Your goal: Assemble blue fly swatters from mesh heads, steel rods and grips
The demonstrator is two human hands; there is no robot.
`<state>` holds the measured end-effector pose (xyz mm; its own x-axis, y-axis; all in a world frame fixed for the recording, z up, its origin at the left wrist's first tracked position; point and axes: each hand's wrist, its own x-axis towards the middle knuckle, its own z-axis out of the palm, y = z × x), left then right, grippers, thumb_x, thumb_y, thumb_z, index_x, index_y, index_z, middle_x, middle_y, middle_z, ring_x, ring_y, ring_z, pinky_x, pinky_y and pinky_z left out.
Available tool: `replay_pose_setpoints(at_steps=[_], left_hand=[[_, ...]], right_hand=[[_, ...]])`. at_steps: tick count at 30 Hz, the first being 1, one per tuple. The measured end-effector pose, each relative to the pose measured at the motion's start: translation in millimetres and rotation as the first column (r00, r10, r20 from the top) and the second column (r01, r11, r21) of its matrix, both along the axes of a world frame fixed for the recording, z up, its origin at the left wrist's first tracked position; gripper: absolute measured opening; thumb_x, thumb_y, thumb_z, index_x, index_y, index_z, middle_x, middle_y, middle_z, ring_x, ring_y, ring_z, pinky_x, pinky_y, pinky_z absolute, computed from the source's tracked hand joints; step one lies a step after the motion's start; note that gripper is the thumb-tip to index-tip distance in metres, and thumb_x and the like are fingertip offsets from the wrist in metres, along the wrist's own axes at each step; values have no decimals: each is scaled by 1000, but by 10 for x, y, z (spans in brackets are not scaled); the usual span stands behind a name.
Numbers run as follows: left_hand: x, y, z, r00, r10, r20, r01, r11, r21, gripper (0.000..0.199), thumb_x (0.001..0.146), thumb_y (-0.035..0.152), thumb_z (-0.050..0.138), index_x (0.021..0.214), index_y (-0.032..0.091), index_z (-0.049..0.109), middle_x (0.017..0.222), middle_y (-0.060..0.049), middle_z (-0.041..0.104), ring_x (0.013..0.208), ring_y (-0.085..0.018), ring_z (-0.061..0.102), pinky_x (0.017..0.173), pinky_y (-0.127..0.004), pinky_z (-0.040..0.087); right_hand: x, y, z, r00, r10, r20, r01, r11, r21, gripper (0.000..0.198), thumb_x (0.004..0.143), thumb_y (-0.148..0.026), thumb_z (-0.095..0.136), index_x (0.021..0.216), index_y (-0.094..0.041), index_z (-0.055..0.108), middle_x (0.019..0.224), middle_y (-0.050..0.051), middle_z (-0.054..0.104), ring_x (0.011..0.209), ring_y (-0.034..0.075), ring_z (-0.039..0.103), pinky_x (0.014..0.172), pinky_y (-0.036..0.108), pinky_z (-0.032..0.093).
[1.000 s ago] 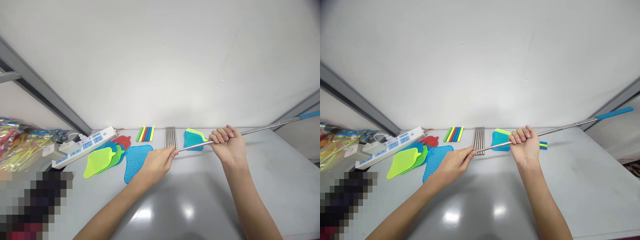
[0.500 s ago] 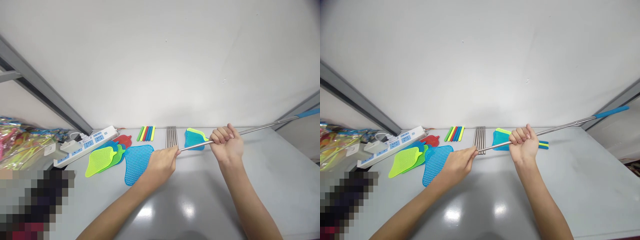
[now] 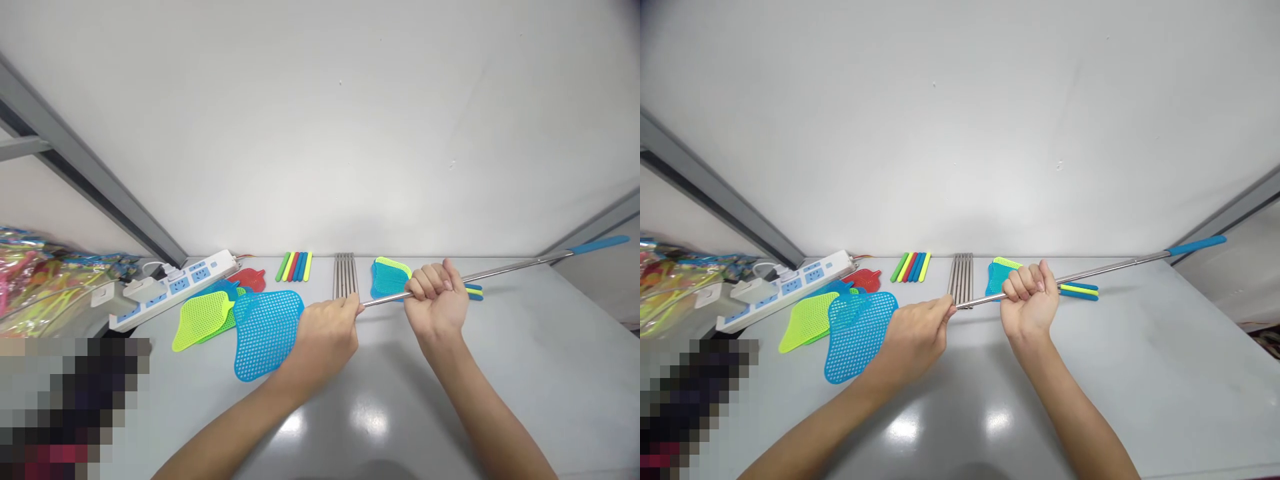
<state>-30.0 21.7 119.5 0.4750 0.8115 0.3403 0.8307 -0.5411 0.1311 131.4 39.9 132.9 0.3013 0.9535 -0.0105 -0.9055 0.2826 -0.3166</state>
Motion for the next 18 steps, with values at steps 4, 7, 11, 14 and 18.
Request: replay_pose_setpoints(at_steps=[4,7,11,14,18], left_hand=[[16,21,-33,1000,-4,12,4,1000,-31,20,84,21,29,72,19,45,55,1,53,49,-12,46,46,-27,19],[20,38,-42,1000,-15,16,16,998,-54,19,83,21,29,72,19,45,56,1,53,50,-12,47,47,-27,20],[26,50,-31,999,-29,18,30,996,-83,20,84,21,29,72,19,44,57,1,54,52,-12,47,47,-27,21],[23,55,10,999,-24,24,26,996,-85,20,84,21,29,71,19,44,57,2,53,52,-12,48,47,-26,22],[11,52,67,999,-30,18,32,996,-82,21,84,22,30,69,19,45,56,2,53,52,-11,47,47,-26,23]], right_hand=[[-28,-17,15,999,-32,30,32,999,-10,39,76,-21,43,52,-18,13,44,-7,10,36,6,13,32,20,14],[-44,-33,13,997,-58,48,58,998,-14,39,76,-21,44,52,-18,14,45,-7,10,36,5,13,33,20,13],[-85,-43,6,997,-57,57,58,998,-17,38,76,-21,45,53,-18,14,45,-7,10,36,5,13,33,19,13],[-117,-41,2,996,-62,56,64,998,-22,38,75,-22,45,53,-18,14,45,-8,11,36,5,13,33,19,14],[-149,-45,-13,996,-77,48,79,996,-30,38,75,-23,45,53,-18,14,45,-8,11,36,5,14,33,19,14]])
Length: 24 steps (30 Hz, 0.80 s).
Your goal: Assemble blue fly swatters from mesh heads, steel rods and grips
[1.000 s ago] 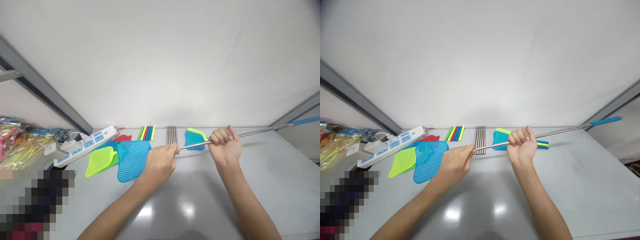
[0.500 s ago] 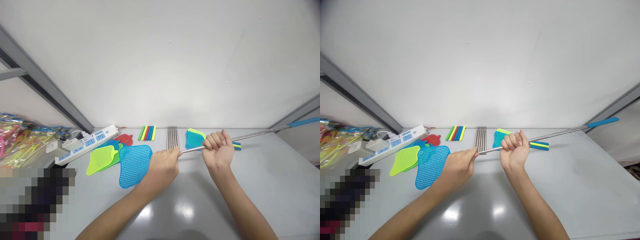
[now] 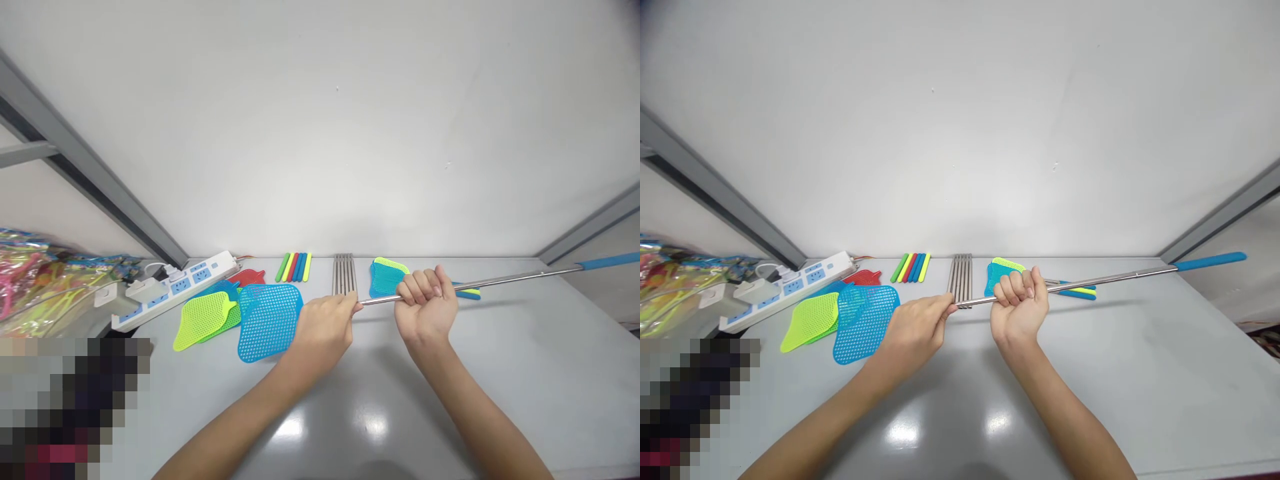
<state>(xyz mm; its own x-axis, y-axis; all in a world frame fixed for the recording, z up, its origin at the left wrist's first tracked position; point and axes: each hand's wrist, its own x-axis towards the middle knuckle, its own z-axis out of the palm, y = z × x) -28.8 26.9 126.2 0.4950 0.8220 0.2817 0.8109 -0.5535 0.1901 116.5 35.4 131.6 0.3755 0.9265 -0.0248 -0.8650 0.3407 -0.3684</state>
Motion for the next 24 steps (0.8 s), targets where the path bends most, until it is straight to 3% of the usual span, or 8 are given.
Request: replay_pose_setpoints(at_steps=[7,12,15,19,24], left_hand=[[-2,-26,32,1000,6,-20,-6,1000,24,25,85,25,27,70,19,46,57,1,53,52,-12,48,47,-26,22],[6,0,23,999,34,-40,-37,997,-63,29,85,34,26,70,20,47,62,1,58,56,-13,52,47,-25,24],[31,12,-78,997,73,-24,-75,992,-101,32,83,42,27,70,21,48,65,1,60,57,-14,54,47,-25,24],[48,8,-281,999,-1,-46,-5,990,-141,30,83,36,30,69,21,51,63,0,60,58,-16,55,49,-27,26],[-40,4,-491,997,-31,-66,23,991,-129,32,83,38,30,67,20,50,64,-1,58,61,-16,54,53,-27,28]], right_hand=[[-20,10,-73,999,34,-22,-34,999,-29,38,73,-20,45,53,-18,14,45,-8,12,36,5,16,33,19,15],[-7,52,-115,997,61,-42,-63,996,-62,36,72,-17,45,53,-18,14,44,-8,13,35,5,16,32,18,16],[-57,52,-156,990,133,-45,-138,984,-112,34,72,-19,45,52,-18,16,44,-8,14,35,5,16,32,18,17],[-187,6,-297,952,298,-68,-306,931,-199,34,73,-25,44,51,-18,19,43,-8,16,36,5,19,34,18,21],[-223,-21,-584,948,311,-67,-317,904,-286,31,73,-25,44,51,-18,24,43,-8,21,37,5,24,38,19,25]])
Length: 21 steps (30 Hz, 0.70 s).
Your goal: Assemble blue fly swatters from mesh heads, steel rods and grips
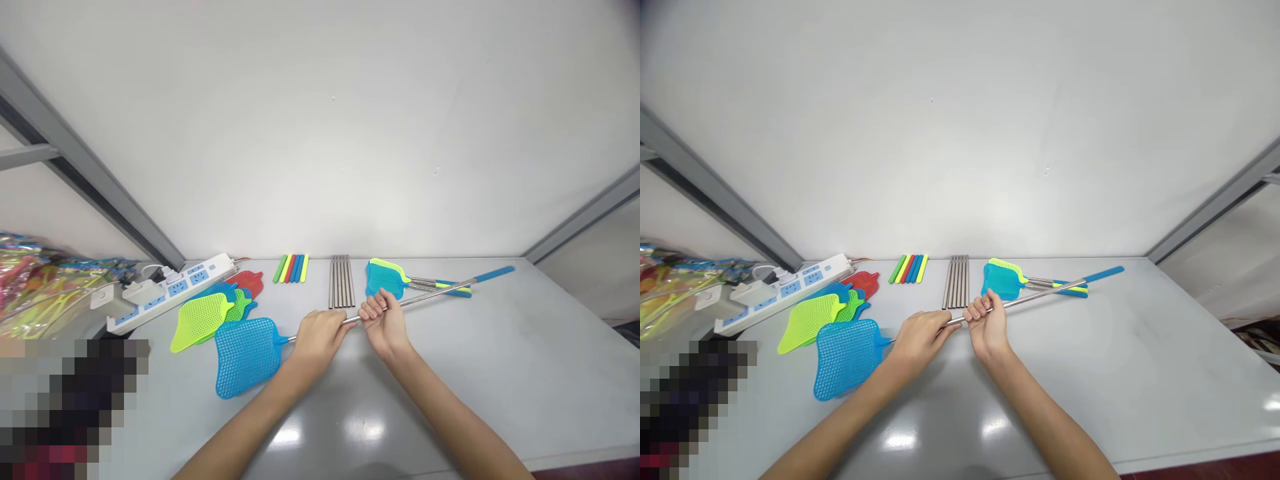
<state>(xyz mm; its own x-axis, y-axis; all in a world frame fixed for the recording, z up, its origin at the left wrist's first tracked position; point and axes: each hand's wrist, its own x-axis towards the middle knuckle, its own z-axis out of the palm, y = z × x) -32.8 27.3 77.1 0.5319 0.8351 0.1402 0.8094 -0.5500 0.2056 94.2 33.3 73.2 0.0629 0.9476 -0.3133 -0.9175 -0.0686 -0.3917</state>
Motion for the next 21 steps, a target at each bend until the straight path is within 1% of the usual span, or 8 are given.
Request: replay_pose_setpoints(at_steps=[2,5,8,11,13,16,21], left_hand=[[-44,0,-73,1000,-12,20,12,1000,-1,32,83,37,29,68,19,50,67,-2,58,64,-16,53,56,-27,31],[-100,0,-180,997,-50,64,51,999,-13,32,85,35,27,70,18,50,72,-3,56,68,-15,50,63,-27,33],[-155,13,-261,997,-22,71,23,1000,-17,31,85,32,27,72,18,50,73,-2,55,70,-15,49,66,-28,32],[-209,36,-301,996,44,78,-44,999,0,30,86,31,25,75,18,50,75,-3,55,72,-16,49,67,-29,32],[-233,48,-320,993,76,91,-77,997,5,30,86,32,25,76,18,49,76,-3,54,74,-16,49,68,-29,32],[-230,53,-369,991,84,108,-83,996,-18,31,85,35,24,76,18,49,75,-3,54,74,-16,49,68,-29,32],[-156,52,-484,989,83,122,-78,996,-48,32,86,34,22,74,18,47,74,-3,54,72,-16,49,66,-29,33]], right_hand=[[44,5,-121,1000,-2,15,2,1000,-17,31,73,-24,45,51,-18,25,42,-8,22,38,6,26,40,19,28],[137,9,-282,996,-38,81,37,999,18,29,73,-27,47,52,-18,28,44,-7,24,40,6,29,42,20,29],[217,3,-392,992,-91,91,87,995,40,31,74,-32,46,51,-18,29,45,-7,26,40,7,30,44,21,32],[254,0,-440,994,-83,73,81,996,39,31,74,-34,45,51,-18,32,46,-6,28,43,7,33,49,24,36],[261,6,-458,993,-68,96,63,997,50,30,75,-35,44,51,-18,35,48,-5,30,45,8,35,53,25,38],[269,29,-505,990,-62,126,55,996,64,32,75,-39,42,52,-18,40,48,-5,32,46,9,37,55,27,39],[305,84,-600,986,-84,146,78,996,47,38,75,-50,36,54,-18,44,47,-4,32,46,10,37,51,27,38]])
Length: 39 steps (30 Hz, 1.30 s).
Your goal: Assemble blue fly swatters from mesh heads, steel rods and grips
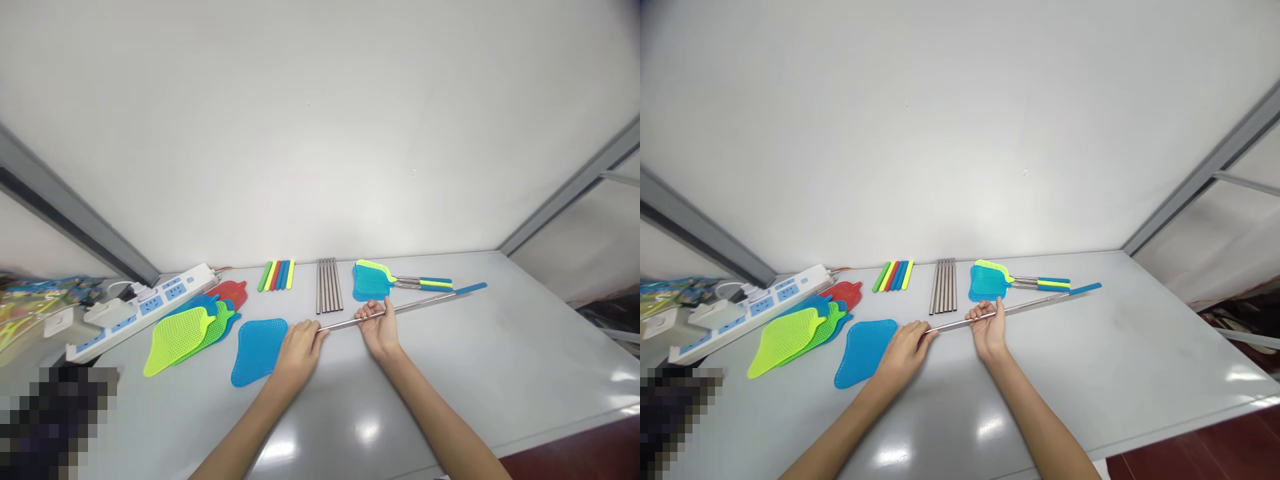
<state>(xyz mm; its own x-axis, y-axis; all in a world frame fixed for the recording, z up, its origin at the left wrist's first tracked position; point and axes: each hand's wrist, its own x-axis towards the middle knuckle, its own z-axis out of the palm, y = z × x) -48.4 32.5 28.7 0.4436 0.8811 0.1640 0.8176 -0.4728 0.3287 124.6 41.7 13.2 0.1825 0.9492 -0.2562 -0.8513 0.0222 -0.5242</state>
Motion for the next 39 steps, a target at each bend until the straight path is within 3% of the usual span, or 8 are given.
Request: replay_pose_setpoints(at_steps=[15,28,39], left_hand=[[91,84,-35,996,-9,-83,11,1000,29,31,85,34,24,70,18,45,72,-3,54,69,-16,48,63,-28,32],[94,82,36,999,20,-31,-20,1000,-9,29,84,34,27,70,19,47,69,-2,55,68,-15,49,63,-27,32],[57,38,31,1000,15,-6,-14,999,32,31,84,36,27,70,18,48,68,-2,55,68,-14,50,61,-25,32]], right_hand=[[59,62,-36,995,-7,-99,5,1000,-25,32,75,-40,40,54,-17,44,47,-4,35,44,9,36,50,25,36],[57,37,-17,998,25,-49,-29,997,-70,20,73,-26,43,55,-17,41,48,-5,34,45,8,37,53,25,38],[57,-2,-18,998,61,-25,-62,997,-36,20,72,-25,45,54,-17,42,48,-4,37,48,9,40,56,25,40]])
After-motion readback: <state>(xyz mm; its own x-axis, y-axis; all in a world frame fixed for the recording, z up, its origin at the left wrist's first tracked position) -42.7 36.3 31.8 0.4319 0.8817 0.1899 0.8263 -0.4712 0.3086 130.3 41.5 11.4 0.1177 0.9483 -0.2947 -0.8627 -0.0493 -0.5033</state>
